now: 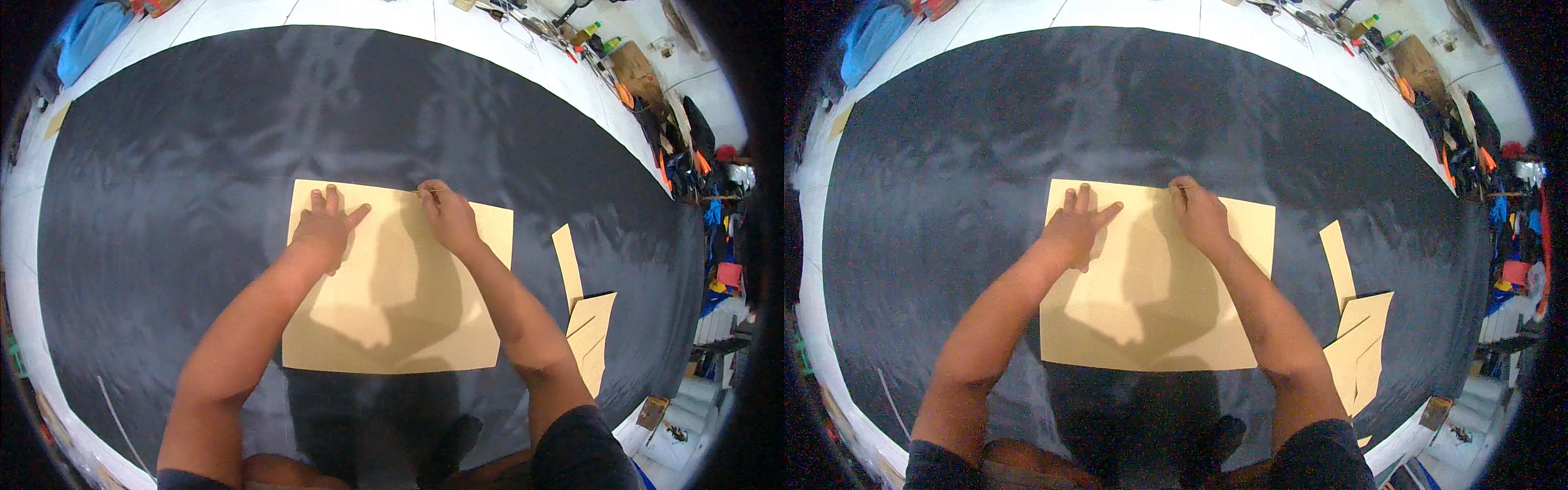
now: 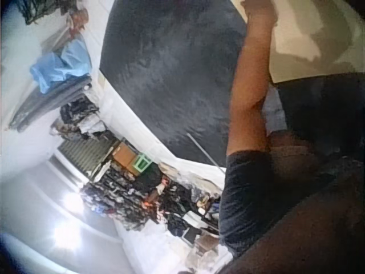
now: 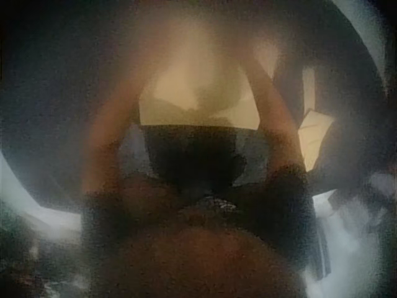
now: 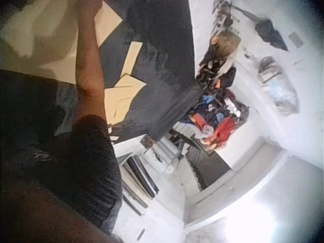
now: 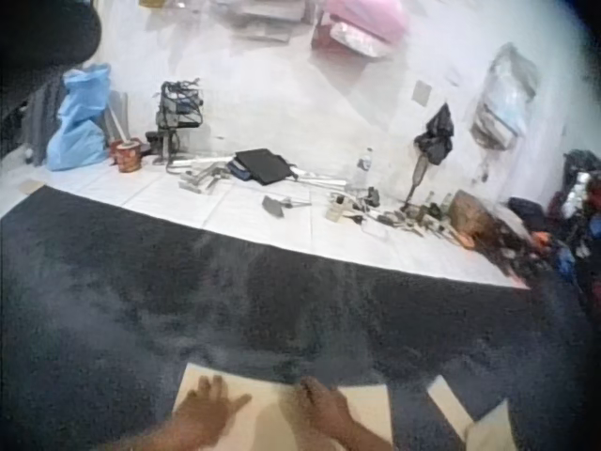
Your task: The person sits on the floor and uses a utility knife to cut a large rectangular piece of cardboard. They repeatedly position the sheet, cut along the edges to trim it, and move the cut-off strips aside. The task involves careful hand coordination to maintain straight cuts.
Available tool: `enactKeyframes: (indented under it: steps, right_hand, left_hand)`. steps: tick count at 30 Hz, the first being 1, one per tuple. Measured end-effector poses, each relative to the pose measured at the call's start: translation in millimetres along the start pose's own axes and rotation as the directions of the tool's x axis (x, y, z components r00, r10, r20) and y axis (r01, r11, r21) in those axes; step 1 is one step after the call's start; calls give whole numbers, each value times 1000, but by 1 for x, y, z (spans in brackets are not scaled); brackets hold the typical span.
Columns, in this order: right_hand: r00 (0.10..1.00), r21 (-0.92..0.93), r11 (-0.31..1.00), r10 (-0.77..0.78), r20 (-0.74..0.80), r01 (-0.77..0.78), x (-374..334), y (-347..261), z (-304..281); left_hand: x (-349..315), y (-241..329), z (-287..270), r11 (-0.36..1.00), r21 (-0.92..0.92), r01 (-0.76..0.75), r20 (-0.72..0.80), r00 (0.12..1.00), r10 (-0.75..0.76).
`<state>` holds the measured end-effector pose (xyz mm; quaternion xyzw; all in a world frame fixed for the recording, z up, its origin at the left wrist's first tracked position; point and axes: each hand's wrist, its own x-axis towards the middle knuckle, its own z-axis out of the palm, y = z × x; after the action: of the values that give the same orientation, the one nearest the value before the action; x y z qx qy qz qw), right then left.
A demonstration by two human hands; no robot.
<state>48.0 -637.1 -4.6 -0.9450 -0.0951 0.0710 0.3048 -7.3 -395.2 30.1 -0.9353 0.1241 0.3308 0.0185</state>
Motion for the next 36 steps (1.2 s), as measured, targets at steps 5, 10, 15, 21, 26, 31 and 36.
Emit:
enactKeyframes:
  steps: [5,10,15,21,26,31,36]
  right_hand:
    - [997,17,1000,-1,-83,2,-7,63,-33]
    - [998,146,989,29,-63,-19,-7,76,-54]
    - [996,83,993,-80,-50,84,-9,88,-54]
    - [1000,63,998,-29,-5,29,-10,86,-55]
    - [987,70,985,-160,-3,160,-11,81,-47]
    - [983,13,989,-150,103,149,4,51,-31]
    - [988,92,984,-155,-5,155,-2,85,-43]
  left_hand:
    - [-1,18,-19,988,154,-8,52,999,0]
    - [17,9,28,868,483,-115,-195,952,235]
    - [23,23,11,984,60,-165,-53,984,168]
    - [14,65,-13,987,-156,-40,-119,993,21]
    - [17,75,2,997,-81,17,-170,985,-31]
    - [17,89,-11,992,-89,84,-98,991,-93]
    - [25,99,-3,986,164,-41,-225,971,78]
